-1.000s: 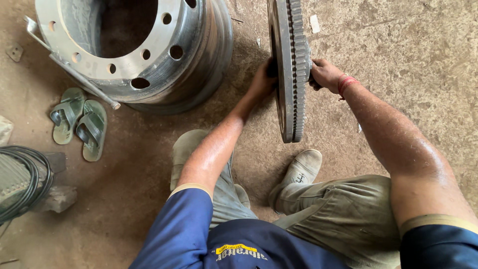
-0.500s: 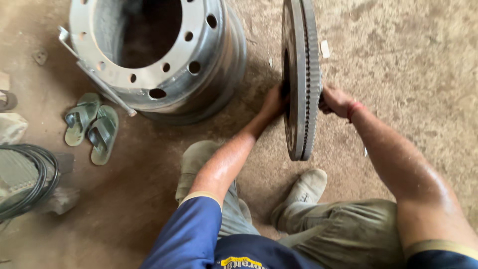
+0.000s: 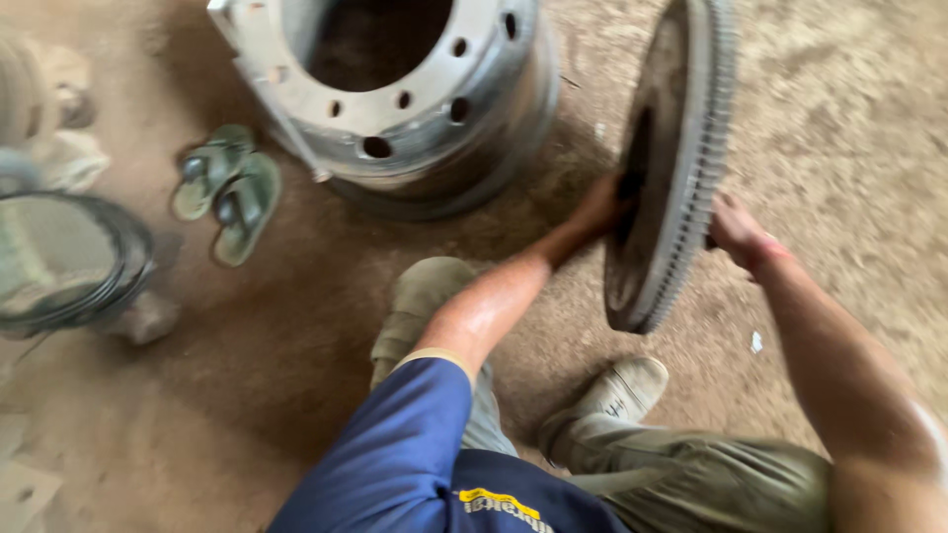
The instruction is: The person kneels on the floor and repeatedly scrubs a large circular metal gear with a small abrasive block, rotating the part to clean different sections. The person then stands, moves a chair, and briefly handles a small metal component on a workbench.
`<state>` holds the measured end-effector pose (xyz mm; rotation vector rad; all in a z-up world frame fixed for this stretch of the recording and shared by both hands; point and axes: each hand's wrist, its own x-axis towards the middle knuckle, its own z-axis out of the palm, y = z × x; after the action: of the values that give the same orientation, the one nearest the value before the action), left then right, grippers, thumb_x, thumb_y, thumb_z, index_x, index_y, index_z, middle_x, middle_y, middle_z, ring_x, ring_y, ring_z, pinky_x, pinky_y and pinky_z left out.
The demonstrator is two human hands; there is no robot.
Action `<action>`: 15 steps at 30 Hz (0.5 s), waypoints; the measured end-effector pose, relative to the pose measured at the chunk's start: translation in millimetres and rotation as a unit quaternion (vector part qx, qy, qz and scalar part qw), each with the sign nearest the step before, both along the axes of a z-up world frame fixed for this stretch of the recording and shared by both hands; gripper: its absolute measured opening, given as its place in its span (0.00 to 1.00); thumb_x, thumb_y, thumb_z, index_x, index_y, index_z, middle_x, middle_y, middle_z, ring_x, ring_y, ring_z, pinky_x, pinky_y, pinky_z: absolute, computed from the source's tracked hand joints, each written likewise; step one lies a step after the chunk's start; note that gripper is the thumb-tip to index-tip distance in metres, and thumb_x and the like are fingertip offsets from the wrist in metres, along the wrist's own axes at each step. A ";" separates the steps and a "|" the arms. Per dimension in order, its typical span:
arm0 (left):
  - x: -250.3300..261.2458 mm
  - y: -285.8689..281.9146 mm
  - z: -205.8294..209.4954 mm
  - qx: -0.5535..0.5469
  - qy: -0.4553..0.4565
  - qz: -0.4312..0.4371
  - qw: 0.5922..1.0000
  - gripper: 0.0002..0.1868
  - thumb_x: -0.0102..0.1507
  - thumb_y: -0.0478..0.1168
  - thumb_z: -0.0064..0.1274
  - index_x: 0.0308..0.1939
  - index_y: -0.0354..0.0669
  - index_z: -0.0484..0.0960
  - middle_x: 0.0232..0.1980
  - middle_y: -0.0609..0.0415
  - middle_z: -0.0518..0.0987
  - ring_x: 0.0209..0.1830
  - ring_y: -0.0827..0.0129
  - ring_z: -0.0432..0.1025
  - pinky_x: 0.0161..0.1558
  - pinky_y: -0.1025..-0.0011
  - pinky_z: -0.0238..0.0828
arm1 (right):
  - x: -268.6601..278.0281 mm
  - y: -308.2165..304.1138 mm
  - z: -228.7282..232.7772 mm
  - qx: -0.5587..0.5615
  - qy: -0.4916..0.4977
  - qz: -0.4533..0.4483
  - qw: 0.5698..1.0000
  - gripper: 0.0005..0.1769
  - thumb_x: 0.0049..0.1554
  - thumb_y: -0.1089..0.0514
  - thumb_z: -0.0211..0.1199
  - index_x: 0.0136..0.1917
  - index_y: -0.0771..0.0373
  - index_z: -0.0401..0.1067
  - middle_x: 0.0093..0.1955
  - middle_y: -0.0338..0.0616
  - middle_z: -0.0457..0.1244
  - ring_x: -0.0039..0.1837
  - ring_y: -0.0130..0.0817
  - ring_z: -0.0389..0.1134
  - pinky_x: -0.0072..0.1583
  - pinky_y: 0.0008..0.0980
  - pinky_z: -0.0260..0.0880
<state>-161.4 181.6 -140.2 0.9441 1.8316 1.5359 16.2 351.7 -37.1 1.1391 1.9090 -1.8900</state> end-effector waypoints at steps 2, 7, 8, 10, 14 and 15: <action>-4.6 6.5 -8.3 -0.012 0.023 -0.003 1.000 0.23 0.59 0.38 0.61 0.57 0.36 0.81 0.54 0.40 0.84 0.55 0.54 0.79 0.57 0.59 0.76 | 2.4 12.9 -15.1 -0.003 0.007 0.025 1.000 0.23 0.71 0.44 0.42 0.65 0.57 0.70 0.50 0.43 0.65 0.47 0.36 0.64 0.47 0.40 0.68; -0.2 18.4 -13.3 0.015 0.001 -0.009 1.000 0.23 0.58 0.39 0.63 0.57 0.39 0.83 0.52 0.43 0.86 0.51 0.57 0.81 0.55 0.61 0.77 | 18.6 21.2 -50.6 0.008 0.096 0.048 0.994 0.21 0.65 0.53 0.48 0.68 0.60 0.66 0.59 0.39 0.64 0.56 0.35 0.65 0.51 0.41 0.70; -0.5 18.7 -12.7 0.018 0.006 0.000 1.000 0.23 0.58 0.39 0.63 0.57 0.38 0.83 0.52 0.43 0.86 0.52 0.57 0.81 0.55 0.61 0.77 | 17.8 21.5 -55.4 -0.011 0.083 0.016 0.996 0.21 0.66 0.53 0.48 0.69 0.60 0.66 0.59 0.39 0.64 0.57 0.35 0.65 0.52 0.42 0.69; -3.6 16.0 -11.0 0.024 0.014 0.010 1.000 0.23 0.57 0.40 0.64 0.55 0.38 0.82 0.52 0.43 0.86 0.53 0.57 0.80 0.54 0.61 0.77 | 13.1 22.8 -60.9 -0.018 0.061 -0.006 0.998 0.20 0.68 0.53 0.47 0.69 0.60 0.66 0.60 0.40 0.64 0.57 0.36 0.65 0.54 0.43 0.68; -0.5 19.9 -4.1 -0.039 -0.005 0.015 0.999 0.24 0.58 0.41 0.65 0.57 0.38 0.81 0.52 0.43 0.86 0.52 0.57 0.81 0.54 0.61 0.77 | 10.8 29.7 -56.9 -0.020 0.023 -0.006 1.000 0.20 0.71 0.52 0.45 0.71 0.60 0.66 0.61 0.43 0.64 0.59 0.39 0.65 0.57 0.46 0.66; 0.0 20.7 -3.9 -0.044 -0.008 0.016 0.999 0.24 0.58 0.41 0.65 0.57 0.39 0.81 0.52 0.43 0.86 0.53 0.57 0.80 0.55 0.61 0.77 | 8.8 29.7 -56.3 -0.020 0.025 -0.013 0.999 0.19 0.72 0.52 0.44 0.71 0.60 0.66 0.61 0.43 0.64 0.59 0.39 0.65 0.58 0.46 0.66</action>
<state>-161.4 202.3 -144.0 0.8626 1.8947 1.4656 25.0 381.4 -93.4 1.1201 1.8818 -1.9789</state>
